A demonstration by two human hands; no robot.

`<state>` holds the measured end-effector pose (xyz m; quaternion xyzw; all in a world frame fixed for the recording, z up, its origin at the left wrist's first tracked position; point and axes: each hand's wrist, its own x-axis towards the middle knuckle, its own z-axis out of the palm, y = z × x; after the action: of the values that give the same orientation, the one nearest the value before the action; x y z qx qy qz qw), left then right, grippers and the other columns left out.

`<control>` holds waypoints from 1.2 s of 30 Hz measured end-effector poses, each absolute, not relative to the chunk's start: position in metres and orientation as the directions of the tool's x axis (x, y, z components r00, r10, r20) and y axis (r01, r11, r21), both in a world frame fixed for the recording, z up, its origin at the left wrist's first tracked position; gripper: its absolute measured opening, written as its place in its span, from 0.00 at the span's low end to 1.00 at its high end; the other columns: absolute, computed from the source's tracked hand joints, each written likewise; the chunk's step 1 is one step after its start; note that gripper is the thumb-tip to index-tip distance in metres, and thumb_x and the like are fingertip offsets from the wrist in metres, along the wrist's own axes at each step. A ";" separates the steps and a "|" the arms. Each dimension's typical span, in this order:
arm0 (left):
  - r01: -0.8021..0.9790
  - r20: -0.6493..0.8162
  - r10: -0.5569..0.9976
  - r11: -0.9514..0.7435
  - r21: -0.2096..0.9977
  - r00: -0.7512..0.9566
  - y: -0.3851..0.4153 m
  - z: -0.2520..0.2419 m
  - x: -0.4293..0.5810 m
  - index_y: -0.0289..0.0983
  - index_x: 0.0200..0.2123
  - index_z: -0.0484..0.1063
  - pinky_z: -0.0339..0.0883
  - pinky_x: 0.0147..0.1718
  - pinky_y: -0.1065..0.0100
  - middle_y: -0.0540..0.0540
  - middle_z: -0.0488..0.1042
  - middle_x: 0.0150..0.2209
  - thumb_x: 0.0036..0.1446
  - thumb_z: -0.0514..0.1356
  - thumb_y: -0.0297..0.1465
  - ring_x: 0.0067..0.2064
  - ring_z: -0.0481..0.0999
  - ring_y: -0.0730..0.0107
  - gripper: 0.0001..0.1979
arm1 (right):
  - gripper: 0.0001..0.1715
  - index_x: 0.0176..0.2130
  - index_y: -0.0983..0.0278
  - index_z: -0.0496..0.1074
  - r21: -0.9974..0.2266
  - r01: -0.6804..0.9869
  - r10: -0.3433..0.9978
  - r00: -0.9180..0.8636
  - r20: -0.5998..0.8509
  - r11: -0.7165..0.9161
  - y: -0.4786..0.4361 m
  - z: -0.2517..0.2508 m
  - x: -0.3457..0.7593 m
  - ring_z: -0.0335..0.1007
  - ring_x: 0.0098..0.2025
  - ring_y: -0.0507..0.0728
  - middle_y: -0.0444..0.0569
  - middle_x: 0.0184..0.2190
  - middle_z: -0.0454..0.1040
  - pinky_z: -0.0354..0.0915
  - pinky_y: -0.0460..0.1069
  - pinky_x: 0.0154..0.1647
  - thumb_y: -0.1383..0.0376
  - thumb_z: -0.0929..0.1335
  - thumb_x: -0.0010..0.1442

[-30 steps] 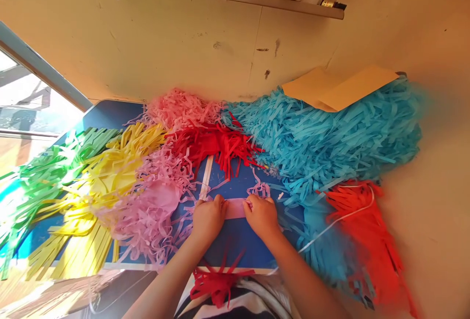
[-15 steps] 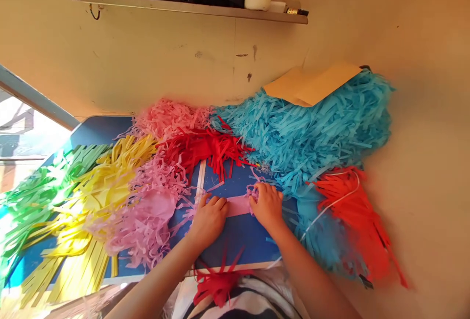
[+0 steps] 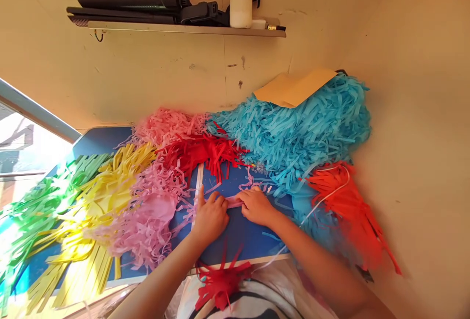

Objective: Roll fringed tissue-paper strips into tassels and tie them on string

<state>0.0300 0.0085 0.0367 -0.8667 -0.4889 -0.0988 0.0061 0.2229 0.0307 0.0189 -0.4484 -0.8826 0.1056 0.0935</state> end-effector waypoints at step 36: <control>0.837 0.178 0.912 -0.410 0.363 0.370 0.000 0.017 -0.003 0.47 0.43 0.78 0.48 0.60 0.46 0.48 0.80 0.43 0.66 0.53 0.29 0.50 0.75 0.60 0.13 | 0.09 0.30 0.60 0.79 -0.374 0.783 0.852 -0.521 0.043 0.498 0.047 0.018 0.247 0.69 0.40 0.54 0.42 0.31 0.78 0.54 0.50 0.43 0.62 0.72 0.62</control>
<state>-0.0033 0.0002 0.0170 -0.8208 -0.5325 -0.1772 -0.1062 0.2472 0.0465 0.0177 -0.4764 -0.8581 0.1558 0.1114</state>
